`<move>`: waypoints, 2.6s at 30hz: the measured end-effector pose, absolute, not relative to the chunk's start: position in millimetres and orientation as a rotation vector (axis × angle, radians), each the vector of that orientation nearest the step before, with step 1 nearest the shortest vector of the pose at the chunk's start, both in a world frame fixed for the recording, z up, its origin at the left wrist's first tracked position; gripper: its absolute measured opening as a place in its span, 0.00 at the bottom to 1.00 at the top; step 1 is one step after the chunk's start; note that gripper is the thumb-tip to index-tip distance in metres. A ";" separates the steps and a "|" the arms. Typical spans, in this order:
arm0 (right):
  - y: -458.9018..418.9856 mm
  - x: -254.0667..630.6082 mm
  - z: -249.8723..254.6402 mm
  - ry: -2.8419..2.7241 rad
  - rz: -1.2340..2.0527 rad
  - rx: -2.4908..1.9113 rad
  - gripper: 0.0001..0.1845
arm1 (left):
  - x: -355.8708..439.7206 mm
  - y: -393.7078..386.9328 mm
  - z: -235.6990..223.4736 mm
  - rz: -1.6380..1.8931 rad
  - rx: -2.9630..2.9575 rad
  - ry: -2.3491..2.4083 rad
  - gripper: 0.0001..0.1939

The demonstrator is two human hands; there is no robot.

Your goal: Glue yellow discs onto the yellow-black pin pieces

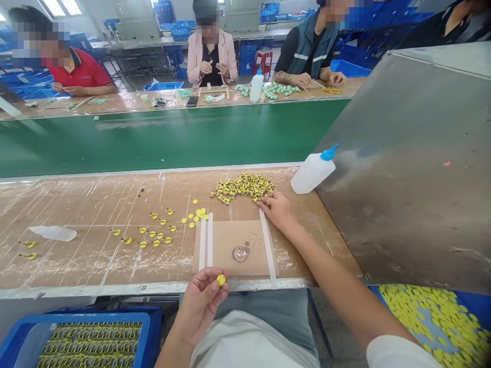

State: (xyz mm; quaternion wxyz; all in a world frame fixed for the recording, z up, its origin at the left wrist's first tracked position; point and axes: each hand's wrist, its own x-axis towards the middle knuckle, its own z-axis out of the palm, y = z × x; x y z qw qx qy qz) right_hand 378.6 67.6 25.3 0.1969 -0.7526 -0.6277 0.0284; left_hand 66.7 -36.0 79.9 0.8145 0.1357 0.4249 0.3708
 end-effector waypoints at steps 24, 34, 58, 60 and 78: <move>99.3 395.2 47.3 -1.999 0.082 -2.104 0.15 | 69.7 -29.4 72.3 0.802 0.198 0.874 0.18; 105.7 416.7 35.6 -1.512 0.373 -1.897 0.13 | 69.8 -25.1 67.1 0.799 0.196 0.892 0.18; 94.1 423.1 47.4 -0.820 1.181 -1.616 0.18 | 71.8 -27.8 62.5 0.787 0.146 0.908 0.14; 92.8 425.6 49.8 -0.788 1.261 -1.591 0.14 | 72.3 -27.9 63.0 0.783 0.143 0.903 0.15; 41.3 403.9 60.0 -0.884 1.064 -1.534 0.25 | 71.6 -29.6 60.9 0.776 0.146 0.915 0.16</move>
